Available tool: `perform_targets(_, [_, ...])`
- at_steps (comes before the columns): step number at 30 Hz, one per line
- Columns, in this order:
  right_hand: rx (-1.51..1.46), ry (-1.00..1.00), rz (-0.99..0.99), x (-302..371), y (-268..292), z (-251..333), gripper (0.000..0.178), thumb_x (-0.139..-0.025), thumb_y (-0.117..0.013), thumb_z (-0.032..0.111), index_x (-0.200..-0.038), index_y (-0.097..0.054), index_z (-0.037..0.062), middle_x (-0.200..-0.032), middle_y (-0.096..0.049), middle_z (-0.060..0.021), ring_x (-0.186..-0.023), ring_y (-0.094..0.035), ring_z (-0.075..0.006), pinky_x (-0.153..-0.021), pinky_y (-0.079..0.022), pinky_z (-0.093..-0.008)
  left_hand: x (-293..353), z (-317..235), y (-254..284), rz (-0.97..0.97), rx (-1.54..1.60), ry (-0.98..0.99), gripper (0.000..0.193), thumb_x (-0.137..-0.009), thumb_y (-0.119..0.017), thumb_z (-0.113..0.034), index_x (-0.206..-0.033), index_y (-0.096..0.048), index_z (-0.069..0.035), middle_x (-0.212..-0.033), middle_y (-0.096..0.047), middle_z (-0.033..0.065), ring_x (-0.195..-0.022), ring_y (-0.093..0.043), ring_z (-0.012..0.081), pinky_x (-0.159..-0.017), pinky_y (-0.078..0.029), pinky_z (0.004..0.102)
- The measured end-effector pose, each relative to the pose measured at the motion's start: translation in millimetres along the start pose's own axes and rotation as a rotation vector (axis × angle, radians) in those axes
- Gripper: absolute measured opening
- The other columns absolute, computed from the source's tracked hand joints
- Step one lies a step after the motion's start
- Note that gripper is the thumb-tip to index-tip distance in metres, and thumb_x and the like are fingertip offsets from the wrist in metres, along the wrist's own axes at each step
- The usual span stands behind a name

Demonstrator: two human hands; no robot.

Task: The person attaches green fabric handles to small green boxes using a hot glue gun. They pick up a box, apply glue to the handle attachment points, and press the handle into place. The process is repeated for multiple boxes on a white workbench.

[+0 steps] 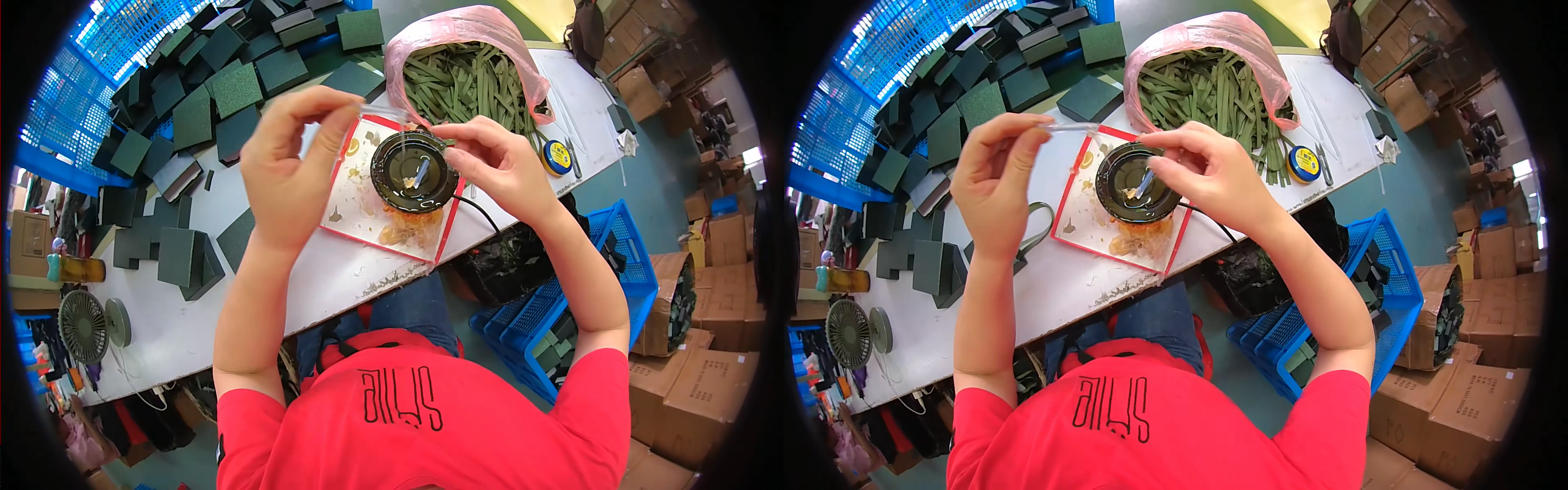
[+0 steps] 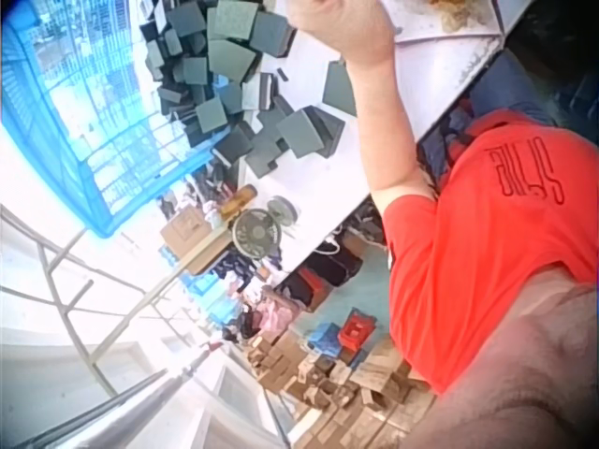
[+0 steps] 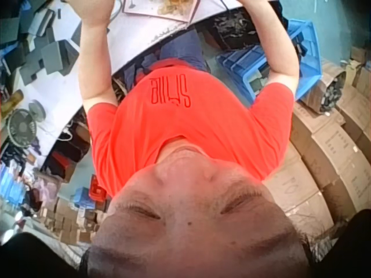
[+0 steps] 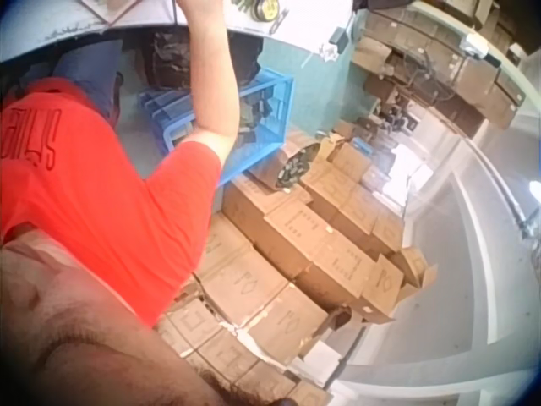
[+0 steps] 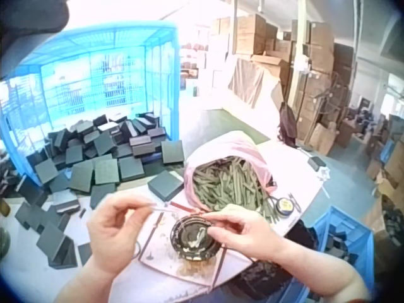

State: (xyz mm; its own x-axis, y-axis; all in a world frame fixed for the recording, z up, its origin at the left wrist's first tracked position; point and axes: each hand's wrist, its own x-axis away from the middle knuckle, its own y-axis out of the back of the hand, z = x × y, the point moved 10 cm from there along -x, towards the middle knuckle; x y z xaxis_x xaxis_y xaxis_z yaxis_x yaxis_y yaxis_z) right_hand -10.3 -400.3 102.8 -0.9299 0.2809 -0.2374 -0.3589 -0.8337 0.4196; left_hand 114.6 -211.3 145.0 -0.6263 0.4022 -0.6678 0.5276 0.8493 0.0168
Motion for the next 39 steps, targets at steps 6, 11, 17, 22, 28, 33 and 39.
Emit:
perform_targets(6, [-0.215, -0.198, 0.188, -15, -34, 4, 0.028, -0.088, -0.074, 0.017, -0.111, -0.074, 0.0012, -0.082, -0.060, 0.0035, -0.070, -0.051, -0.0022, -0.065, -0.042, -0.0199, -1, -11, -12, 0.117, -0.061, -0.046, 0.016, -0.093, -0.069, 0.002, -0.109, -0.065, 0.003, -0.104, -0.071, 0.0093, -0.096, -0.065, 0.0140, -0.088, -0.051, 0.0271])
perform_targets(11, [-0.332, -0.219, 0.107, -16, -30, -16, 0.018, -0.091, -0.069, 0.014, -0.101, -0.073, -0.0001, -0.090, -0.069, -0.0004, -0.083, -0.060, -0.0039, -0.074, -0.048, -0.0204, 2, -2, 16, -0.030, -0.123, 0.018, 0.014, -0.096, -0.067, -0.003, -0.110, -0.064, 0.001, -0.107, -0.072, 0.0090, -0.097, -0.066, 0.0119, -0.090, -0.052, 0.0253])
perform_targets(17, [0.075, -0.211, -0.065, -10, 9, -55, 0.031, -0.092, -0.069, 0.016, -0.118, -0.067, -0.0023, -0.091, -0.068, -0.0048, -0.077, -0.059, -0.0077, -0.072, -0.050, -0.0258, 3, 15, 85, -0.375, -0.147, -0.046, 0.012, -0.098, -0.067, -0.009, -0.108, -0.064, -0.001, -0.102, -0.071, 0.0059, -0.092, -0.065, 0.0092, -0.086, -0.050, 0.0220])
perform_targets(22, [0.276, -0.089, -0.178, -4, 22, -34, 0.060, -0.094, -0.070, 0.018, -0.144, -0.048, -0.0054, -0.094, -0.064, -0.0065, -0.068, -0.053, -0.0093, -0.067, -0.048, -0.0270, 12, 72, 59, -0.078, -0.445, 0.202, 0.010, -0.094, -0.070, -0.008, -0.101, -0.069, 0.000, -0.093, -0.071, 0.0038, -0.085, -0.065, 0.0091, -0.079, -0.051, 0.0239])
perform_targets(28, [0.172, 0.032, -0.273, -13, 39, -13, 0.040, -0.098, -0.066, 0.015, -0.134, -0.060, -0.0009, -0.089, -0.066, -0.0013, -0.067, -0.050, -0.0049, -0.063, -0.045, -0.0232, 45, 111, 12, 0.205, -0.505, 0.381, 0.012, -0.089, -0.072, -0.008, -0.096, -0.070, 0.002, -0.085, -0.073, 0.0079, -0.076, -0.066, 0.0135, -0.075, -0.053, 0.0284])
perform_targets(33, [-0.008, -0.053, -0.248, -30, 47, -8, 0.027, -0.103, -0.060, 0.020, -0.121, -0.068, 0.0012, -0.092, -0.069, -0.0011, -0.071, -0.053, -0.0014, -0.063, -0.044, -0.0200, 60, 116, 3, 0.337, -0.609, 0.359, 0.011, -0.088, -0.070, -0.008, -0.095, -0.071, 0.000, -0.093, -0.072, 0.0148, -0.086, -0.069, 0.0286, -0.080, -0.054, 0.0372])
perform_targets(39, [0.027, -0.021, -0.235, -38, 41, -8, 0.022, -0.100, -0.055, 0.009, -0.115, -0.070, 0.0042, -0.096, -0.071, -0.0010, -0.073, -0.055, -0.0029, -0.066, -0.045, -0.0203, 72, 89, 24, 0.330, -0.732, 0.189, 0.013, -0.092, -0.067, -0.009, -0.101, -0.072, -0.001, -0.106, -0.072, 0.0124, -0.098, -0.066, 0.0278, -0.082, -0.053, 0.0357])
